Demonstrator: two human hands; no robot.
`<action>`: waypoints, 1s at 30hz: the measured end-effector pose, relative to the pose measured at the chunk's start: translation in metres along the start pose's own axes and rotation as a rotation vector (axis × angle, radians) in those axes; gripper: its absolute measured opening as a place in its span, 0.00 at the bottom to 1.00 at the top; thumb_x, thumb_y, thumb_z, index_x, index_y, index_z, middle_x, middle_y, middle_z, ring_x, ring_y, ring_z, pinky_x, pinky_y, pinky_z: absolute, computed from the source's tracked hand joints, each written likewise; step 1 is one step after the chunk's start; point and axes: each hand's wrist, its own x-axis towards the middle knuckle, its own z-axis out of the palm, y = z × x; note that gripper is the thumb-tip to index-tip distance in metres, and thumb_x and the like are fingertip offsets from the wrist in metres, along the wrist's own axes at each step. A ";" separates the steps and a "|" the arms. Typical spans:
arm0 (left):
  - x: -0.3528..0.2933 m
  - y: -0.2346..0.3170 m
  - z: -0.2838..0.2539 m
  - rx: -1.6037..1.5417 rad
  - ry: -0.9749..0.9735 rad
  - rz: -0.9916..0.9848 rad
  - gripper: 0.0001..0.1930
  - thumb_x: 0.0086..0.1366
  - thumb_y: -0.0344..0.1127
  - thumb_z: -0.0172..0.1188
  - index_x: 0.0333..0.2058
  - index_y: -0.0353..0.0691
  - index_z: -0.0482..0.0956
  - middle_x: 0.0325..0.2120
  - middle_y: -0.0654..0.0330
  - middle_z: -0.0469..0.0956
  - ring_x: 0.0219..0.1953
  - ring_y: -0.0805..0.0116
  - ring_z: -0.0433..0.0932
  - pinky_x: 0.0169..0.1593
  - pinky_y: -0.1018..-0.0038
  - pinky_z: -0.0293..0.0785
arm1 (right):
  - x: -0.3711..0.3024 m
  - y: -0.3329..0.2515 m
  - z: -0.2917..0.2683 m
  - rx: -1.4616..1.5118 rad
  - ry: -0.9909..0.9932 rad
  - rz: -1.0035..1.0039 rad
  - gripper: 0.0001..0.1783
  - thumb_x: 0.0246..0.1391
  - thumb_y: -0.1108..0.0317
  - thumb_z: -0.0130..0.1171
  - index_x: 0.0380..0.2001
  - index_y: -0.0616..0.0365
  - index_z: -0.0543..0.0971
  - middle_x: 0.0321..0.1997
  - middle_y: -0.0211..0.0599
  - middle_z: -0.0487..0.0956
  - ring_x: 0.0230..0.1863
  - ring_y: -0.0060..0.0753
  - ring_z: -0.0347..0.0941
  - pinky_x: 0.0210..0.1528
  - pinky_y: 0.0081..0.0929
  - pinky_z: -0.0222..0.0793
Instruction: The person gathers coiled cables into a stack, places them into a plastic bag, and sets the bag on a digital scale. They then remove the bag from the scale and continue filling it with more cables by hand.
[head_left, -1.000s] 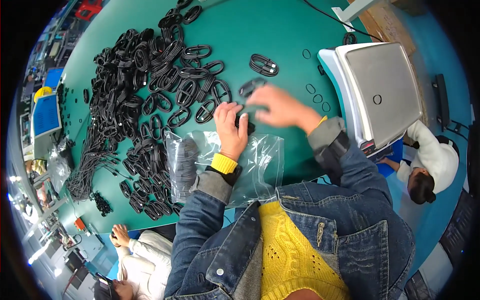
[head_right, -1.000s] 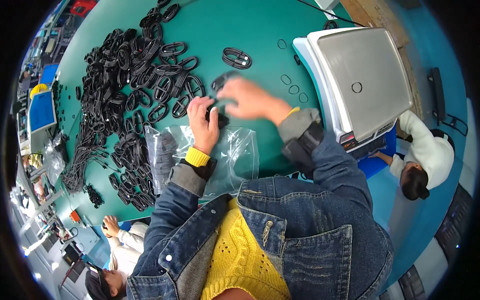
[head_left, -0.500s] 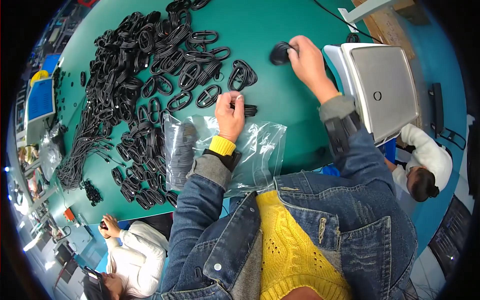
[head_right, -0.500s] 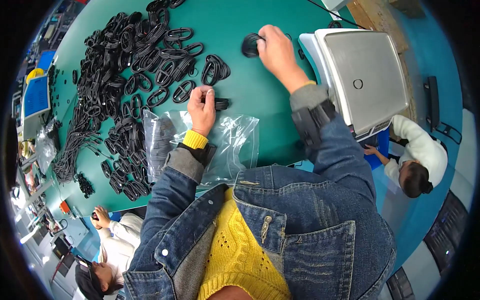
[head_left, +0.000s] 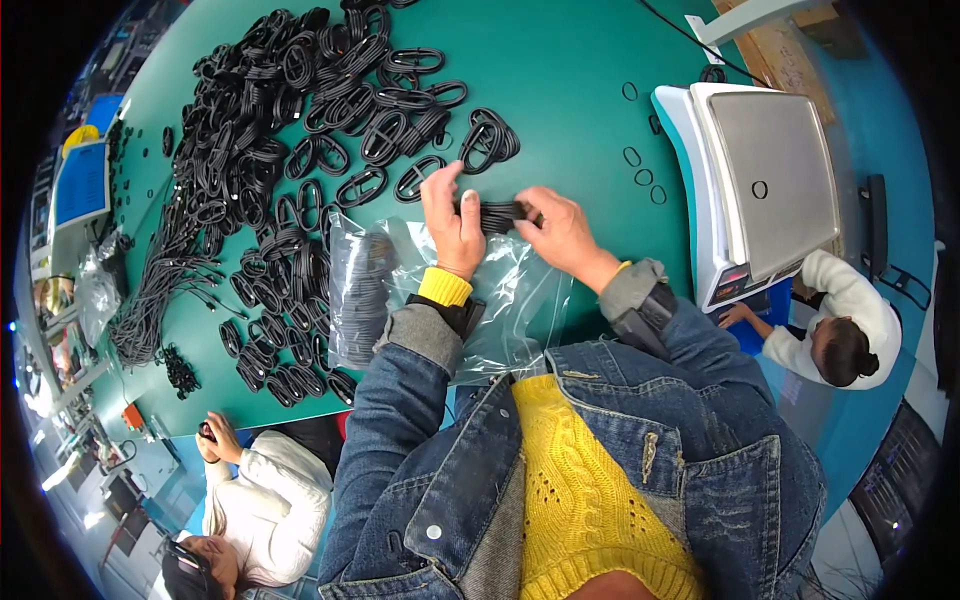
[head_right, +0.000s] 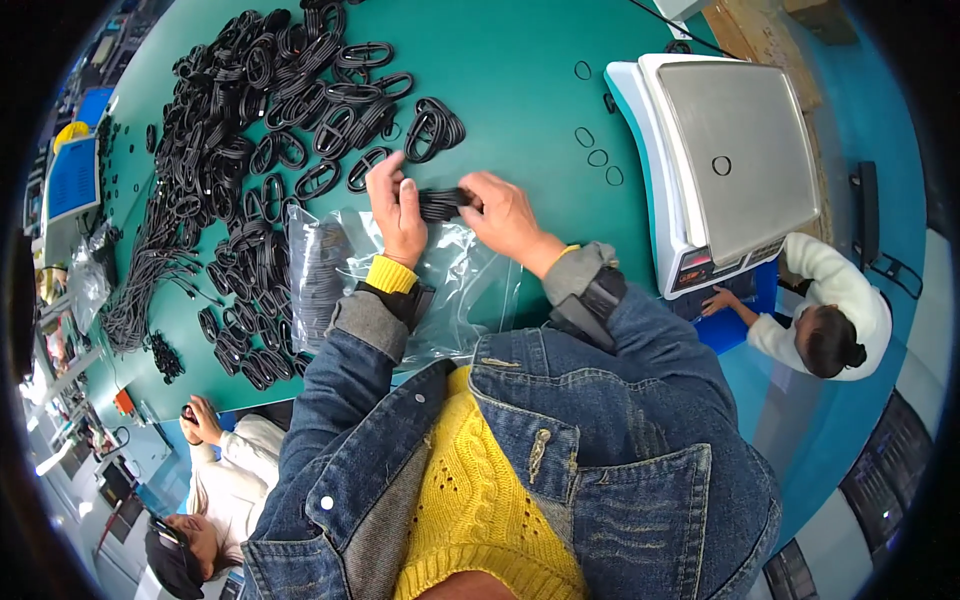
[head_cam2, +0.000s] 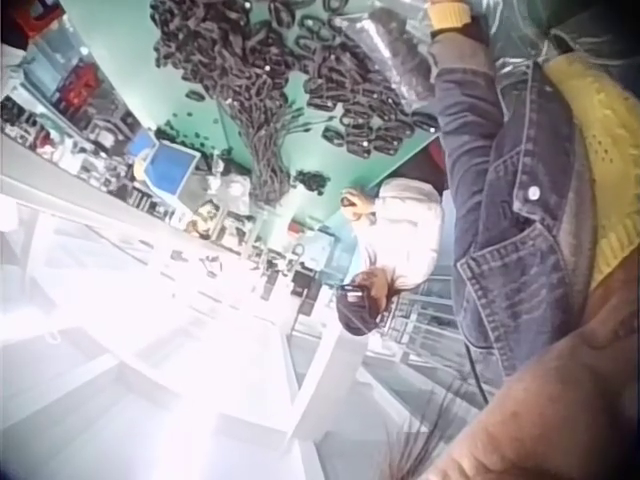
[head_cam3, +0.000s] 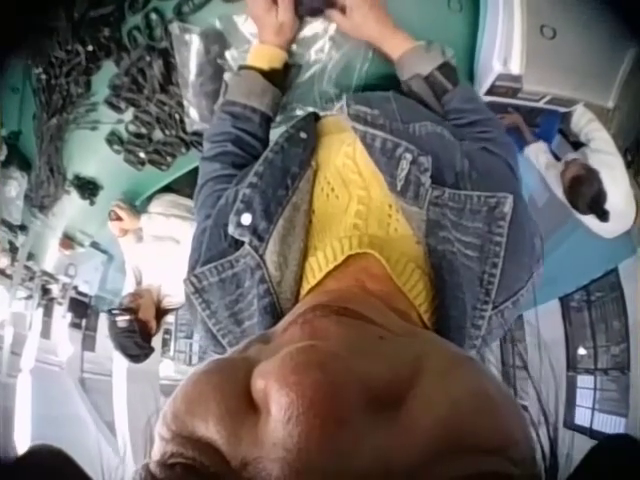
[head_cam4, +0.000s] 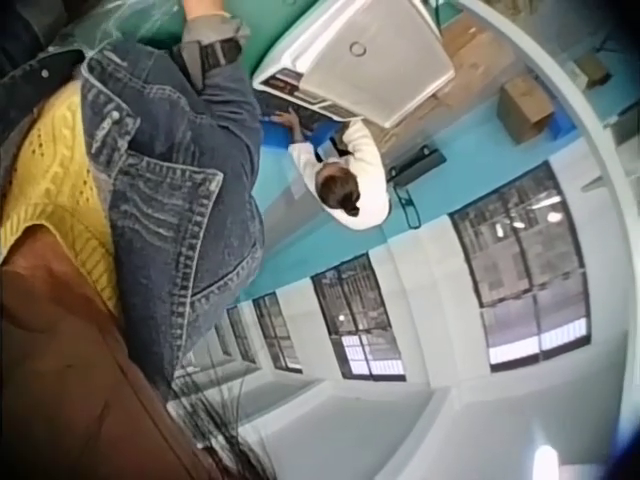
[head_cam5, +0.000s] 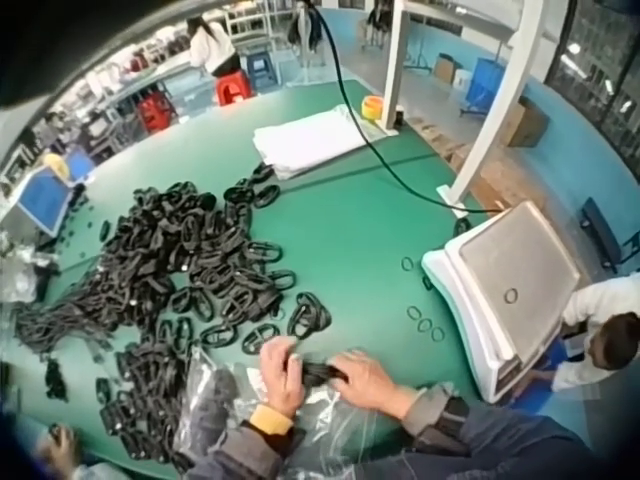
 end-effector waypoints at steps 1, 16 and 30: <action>0.001 0.002 0.000 0.120 -0.002 0.137 0.07 0.58 0.31 0.54 0.36 0.38 0.75 0.22 0.59 0.72 0.27 0.62 0.70 0.38 0.69 0.64 | 0.000 0.004 -0.010 -0.126 -0.104 -0.132 0.15 0.40 0.79 0.56 0.36 0.59 0.74 0.35 0.39 0.72 0.32 0.36 0.73 0.33 0.28 0.71; -0.016 -0.008 -0.012 0.040 -0.133 -0.219 0.03 0.55 0.31 0.56 0.28 0.39 0.75 0.24 0.57 0.74 0.31 0.58 0.72 0.42 0.68 0.64 | 0.072 -0.014 -0.015 -0.303 -0.071 -0.515 0.13 0.41 0.78 0.54 0.35 0.60 0.75 0.39 0.37 0.72 0.35 0.36 0.71 0.37 0.28 0.70; -0.008 0.003 -0.008 0.045 -0.186 -0.120 0.06 0.56 0.33 0.55 0.29 0.39 0.78 0.31 0.59 0.79 0.36 0.61 0.75 0.45 0.69 0.63 | 0.042 0.020 -0.015 -0.041 -0.248 -0.456 0.17 0.43 0.83 0.45 0.39 0.62 0.73 0.42 0.41 0.73 0.45 0.35 0.69 0.46 0.28 0.66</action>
